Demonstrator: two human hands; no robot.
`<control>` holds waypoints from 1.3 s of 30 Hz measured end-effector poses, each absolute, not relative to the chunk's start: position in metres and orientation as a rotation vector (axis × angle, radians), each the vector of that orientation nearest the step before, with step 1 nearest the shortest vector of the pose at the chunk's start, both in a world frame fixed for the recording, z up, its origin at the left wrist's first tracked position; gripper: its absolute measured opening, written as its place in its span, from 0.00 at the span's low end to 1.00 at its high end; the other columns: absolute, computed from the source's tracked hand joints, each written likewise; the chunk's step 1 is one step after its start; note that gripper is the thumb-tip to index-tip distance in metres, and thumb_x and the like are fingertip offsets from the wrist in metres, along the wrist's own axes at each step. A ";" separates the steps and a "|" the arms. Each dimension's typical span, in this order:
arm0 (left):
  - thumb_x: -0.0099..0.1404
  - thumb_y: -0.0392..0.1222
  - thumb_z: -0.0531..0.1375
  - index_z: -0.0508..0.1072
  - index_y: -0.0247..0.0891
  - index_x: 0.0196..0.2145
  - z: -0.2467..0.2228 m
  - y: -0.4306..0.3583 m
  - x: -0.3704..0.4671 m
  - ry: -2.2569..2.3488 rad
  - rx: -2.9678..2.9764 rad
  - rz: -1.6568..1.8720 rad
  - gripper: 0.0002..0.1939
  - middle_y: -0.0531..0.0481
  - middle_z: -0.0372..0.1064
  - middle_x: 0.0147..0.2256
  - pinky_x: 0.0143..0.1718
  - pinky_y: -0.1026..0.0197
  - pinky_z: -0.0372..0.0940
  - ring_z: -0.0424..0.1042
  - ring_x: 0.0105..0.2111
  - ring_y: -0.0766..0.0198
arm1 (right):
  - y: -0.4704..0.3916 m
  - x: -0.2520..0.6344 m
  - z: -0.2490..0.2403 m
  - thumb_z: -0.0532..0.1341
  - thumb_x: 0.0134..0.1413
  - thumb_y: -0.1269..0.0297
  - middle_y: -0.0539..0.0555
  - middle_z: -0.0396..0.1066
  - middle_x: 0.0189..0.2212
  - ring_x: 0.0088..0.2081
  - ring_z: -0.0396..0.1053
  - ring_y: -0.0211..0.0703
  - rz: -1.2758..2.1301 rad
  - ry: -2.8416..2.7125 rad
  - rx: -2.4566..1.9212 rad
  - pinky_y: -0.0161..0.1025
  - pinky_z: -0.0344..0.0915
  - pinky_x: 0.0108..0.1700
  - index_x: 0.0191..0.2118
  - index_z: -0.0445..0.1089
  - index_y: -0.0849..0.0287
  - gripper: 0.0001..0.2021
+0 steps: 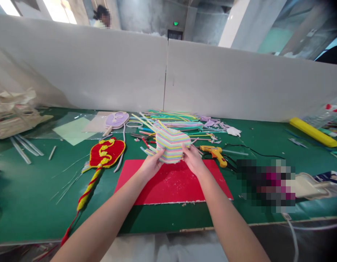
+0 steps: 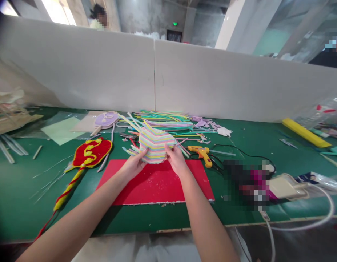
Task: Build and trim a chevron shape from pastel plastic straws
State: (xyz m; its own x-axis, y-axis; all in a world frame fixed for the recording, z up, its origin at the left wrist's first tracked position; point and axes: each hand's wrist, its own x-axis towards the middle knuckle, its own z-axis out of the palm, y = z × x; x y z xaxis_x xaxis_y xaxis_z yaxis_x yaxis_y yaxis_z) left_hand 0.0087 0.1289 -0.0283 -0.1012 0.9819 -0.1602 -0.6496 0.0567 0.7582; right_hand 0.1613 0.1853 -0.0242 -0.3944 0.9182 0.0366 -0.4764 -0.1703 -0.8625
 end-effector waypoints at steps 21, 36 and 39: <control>0.52 0.47 0.67 0.69 0.41 0.48 -0.026 0.134 -0.003 0.847 0.546 1.571 0.26 0.47 0.70 0.50 0.50 0.52 0.67 0.67 0.53 0.50 | 0.178 0.144 -0.037 0.71 0.35 0.63 0.49 0.74 0.32 0.36 0.71 0.40 1.696 -1.205 -0.729 0.38 0.73 0.37 0.35 0.73 0.57 0.15; 0.45 0.44 0.70 0.74 0.34 0.42 -0.034 0.133 0.001 0.879 0.897 1.372 0.26 0.43 0.74 0.45 0.52 0.53 0.62 0.70 0.49 0.50 | 0.181 0.147 -0.035 0.69 0.37 0.56 0.50 0.74 0.27 0.21 0.63 0.34 1.509 -1.112 -0.884 0.30 0.51 0.17 0.32 0.72 0.60 0.15; 0.44 0.45 0.71 0.76 0.35 0.39 -0.037 0.134 0.001 0.961 1.022 1.312 0.23 0.45 0.76 0.41 0.51 0.53 0.62 0.72 0.46 0.52 | 0.182 0.148 -0.033 0.69 0.36 0.55 0.50 0.73 0.26 0.22 0.63 0.34 1.528 -1.062 -0.875 0.30 0.50 0.18 0.30 0.70 0.60 0.16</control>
